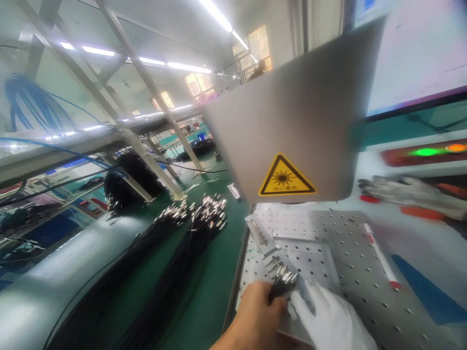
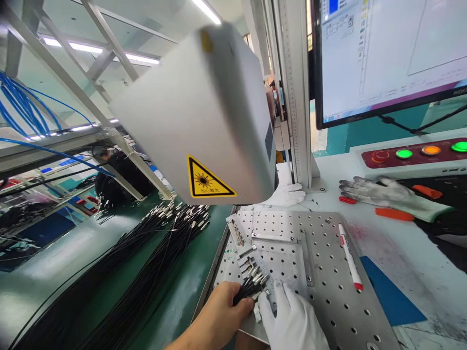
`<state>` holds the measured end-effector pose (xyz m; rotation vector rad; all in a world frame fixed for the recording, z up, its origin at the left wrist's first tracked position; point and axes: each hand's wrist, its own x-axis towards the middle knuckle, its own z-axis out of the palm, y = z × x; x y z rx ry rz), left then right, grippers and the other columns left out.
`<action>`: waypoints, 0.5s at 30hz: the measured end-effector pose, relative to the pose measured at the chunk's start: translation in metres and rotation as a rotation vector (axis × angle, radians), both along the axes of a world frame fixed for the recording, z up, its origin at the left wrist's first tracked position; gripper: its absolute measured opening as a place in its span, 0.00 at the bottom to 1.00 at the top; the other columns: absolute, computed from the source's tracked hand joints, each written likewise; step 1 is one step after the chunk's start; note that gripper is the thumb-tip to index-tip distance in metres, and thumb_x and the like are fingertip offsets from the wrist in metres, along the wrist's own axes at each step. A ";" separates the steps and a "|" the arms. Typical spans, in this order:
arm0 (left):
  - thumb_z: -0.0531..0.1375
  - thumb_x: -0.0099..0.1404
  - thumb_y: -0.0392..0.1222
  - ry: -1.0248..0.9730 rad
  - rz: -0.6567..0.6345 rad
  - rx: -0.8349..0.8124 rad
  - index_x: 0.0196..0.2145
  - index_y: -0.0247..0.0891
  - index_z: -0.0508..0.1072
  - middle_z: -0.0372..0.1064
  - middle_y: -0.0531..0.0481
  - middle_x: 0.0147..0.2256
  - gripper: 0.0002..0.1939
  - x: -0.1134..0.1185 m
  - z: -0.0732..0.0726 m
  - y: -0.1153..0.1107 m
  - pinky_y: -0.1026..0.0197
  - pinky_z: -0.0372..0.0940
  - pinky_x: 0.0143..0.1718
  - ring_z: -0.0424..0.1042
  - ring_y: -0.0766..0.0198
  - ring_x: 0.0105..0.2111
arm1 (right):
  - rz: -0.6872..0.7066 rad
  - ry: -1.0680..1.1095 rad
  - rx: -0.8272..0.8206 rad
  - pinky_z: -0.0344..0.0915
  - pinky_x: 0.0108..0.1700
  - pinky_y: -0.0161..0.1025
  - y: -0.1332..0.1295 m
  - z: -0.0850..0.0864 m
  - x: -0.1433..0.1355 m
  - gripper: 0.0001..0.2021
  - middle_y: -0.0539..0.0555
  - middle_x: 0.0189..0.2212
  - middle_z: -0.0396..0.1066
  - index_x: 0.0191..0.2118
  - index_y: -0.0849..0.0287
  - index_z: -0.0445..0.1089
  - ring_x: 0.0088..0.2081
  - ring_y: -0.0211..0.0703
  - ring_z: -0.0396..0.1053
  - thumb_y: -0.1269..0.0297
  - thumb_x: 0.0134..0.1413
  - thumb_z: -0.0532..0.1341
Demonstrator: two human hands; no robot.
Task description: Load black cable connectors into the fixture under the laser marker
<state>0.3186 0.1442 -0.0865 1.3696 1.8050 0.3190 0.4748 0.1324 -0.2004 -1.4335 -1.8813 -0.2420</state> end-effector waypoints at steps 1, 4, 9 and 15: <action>0.60 0.56 0.44 0.057 0.004 -0.012 0.19 0.41 0.59 0.49 0.57 0.21 0.14 0.003 0.003 0.001 0.60 0.49 0.30 0.54 0.64 0.27 | -0.006 0.004 -0.015 0.73 0.34 0.40 -0.002 0.006 0.000 0.13 0.58 0.37 0.75 0.47 0.55 0.74 0.34 0.49 0.74 0.67 0.61 0.56; 0.58 0.58 0.39 0.136 -0.013 -0.028 0.19 0.41 0.55 0.47 0.58 0.21 0.15 0.010 0.010 0.002 0.60 0.47 0.29 0.52 0.66 0.25 | -0.034 0.015 -0.107 0.73 0.37 0.39 -0.010 0.029 0.002 0.11 0.56 0.36 0.75 0.45 0.54 0.75 0.34 0.48 0.74 0.66 0.62 0.56; 0.57 0.57 0.37 0.081 -0.049 0.026 0.19 0.41 0.55 0.49 0.58 0.20 0.14 0.008 0.009 0.001 0.59 0.47 0.29 0.51 0.67 0.24 | -0.097 -0.053 -0.145 0.72 0.39 0.40 -0.013 0.046 -0.001 0.13 0.57 0.37 0.75 0.44 0.57 0.76 0.35 0.47 0.73 0.68 0.62 0.54; 0.57 0.58 0.40 0.000 -0.069 0.045 0.19 0.41 0.58 0.53 0.57 0.19 0.13 -0.005 0.018 0.001 0.62 0.48 0.24 0.56 0.67 0.21 | -0.041 -0.102 -0.092 0.71 0.34 0.36 0.003 0.025 -0.001 0.12 0.54 0.33 0.76 0.37 0.56 0.77 0.31 0.44 0.73 0.68 0.60 0.55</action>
